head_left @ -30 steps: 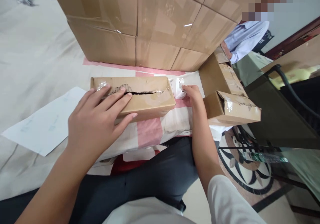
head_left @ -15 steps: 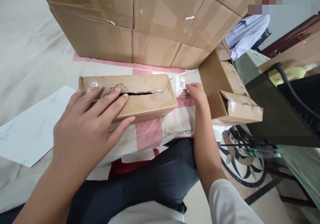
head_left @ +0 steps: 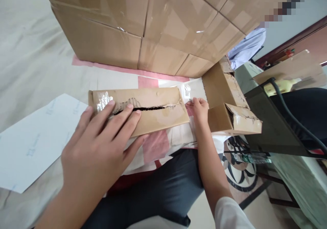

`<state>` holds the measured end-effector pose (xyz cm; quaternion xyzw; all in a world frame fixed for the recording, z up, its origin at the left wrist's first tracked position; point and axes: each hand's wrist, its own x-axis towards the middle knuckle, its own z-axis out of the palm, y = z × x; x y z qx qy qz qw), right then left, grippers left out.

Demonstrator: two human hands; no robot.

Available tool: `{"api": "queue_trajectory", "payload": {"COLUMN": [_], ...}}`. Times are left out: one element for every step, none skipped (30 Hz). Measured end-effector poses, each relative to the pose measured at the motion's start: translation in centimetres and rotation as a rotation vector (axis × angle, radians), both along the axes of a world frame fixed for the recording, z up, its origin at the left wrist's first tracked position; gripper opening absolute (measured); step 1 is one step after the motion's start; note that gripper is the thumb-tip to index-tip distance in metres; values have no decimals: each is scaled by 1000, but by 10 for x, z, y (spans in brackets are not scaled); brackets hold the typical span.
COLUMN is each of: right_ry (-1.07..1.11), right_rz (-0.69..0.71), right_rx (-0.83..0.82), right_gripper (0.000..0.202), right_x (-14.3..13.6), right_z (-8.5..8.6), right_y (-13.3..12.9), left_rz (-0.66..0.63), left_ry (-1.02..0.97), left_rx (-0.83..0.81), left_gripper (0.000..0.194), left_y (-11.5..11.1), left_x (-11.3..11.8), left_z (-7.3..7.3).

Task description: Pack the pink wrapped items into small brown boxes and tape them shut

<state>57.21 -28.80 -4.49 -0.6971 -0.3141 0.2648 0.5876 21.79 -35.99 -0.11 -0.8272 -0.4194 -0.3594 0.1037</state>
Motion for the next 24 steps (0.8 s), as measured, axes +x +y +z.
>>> {"api": "queue_trajectory", "payload": {"right_ry": [-22,-49,-75,-88,-84,-60,-22,24,67,102,130,154,176,194,207,216,222,229,236,243,249,254,259,265], "right_rz": [-5,7,29,55,84,108,124,130,127,122,116,116,125,139,154,163,168,166,159,151,143,136,130,122], "right_rx": [0,-13,-39,-75,-118,-155,-183,-202,-211,-213,-206,-194,-175,-148,-116,-83,-50,-20,9,37,66,96,126,156], "right_gripper": [40,42,44,46,48,49,49,50,50,51,51,52,52,52,53,53,53,53,51,49,47,45,43,41], "right_x": [0,0,1,2,3,4,4,4,4,4,3,2,1,0,-1,-1,-3,-4,-5,-7,-9,-10,-12,-13], "right_z": [0,0,1,3,5,7,9,12,14,16,18,19,19,19,18,17,15,13,11,9,8,6,4,3], "right_y": [-1,-1,-2,-3,-4,-4,-5,-5,-5,-4,-4,-5,-5,-6,-6,-7,-8,-9,-11,-12,-13,-14,-16,-17], "left_rz": [3,5,4,-4,-17,-34,-55,-73,-84,-90,-90,-89,-84,-83,-87,-93,-96,-95,-96,-94,-92,-90,-91,-95], "left_ry": [5,7,6,3,0,-3,-5,-9,-15,-26,-38,-50,-58,-62,-61,-60,-61,-68,-67,-64,-56,-49,-46,-49], "left_rx": [-6,-11,-13,-4,6,19,31,34,29,20,7,-7,-27,-48,-68,-89,-108,-122,-132,-138,-142,-143,-143,-142], "left_gripper": [55,55,54,54,54,54,55,55,56,55,56,56,56,56,56,54,53,52,53,56,60,64,67,69], "left_y": [0,0,0,0,1,2,4,7,10,13,16,18,20,21,22,22,23,23,25,26,29,32,35,38], "left_x": [0,-1,-2,-3,-4,-6,-7,-8,-8,-8,-8,-7,-6,-4,-3,-2,-2,-1,-1,-1,-1,-1,-1,0], "left_z": [-1,-1,-2,-3,-5,-6,-7,-8,-8,-8,-8,-7,-7,-6,-6,-6,-6,-6,-6,-7,-7,-7,-7,-6]}}
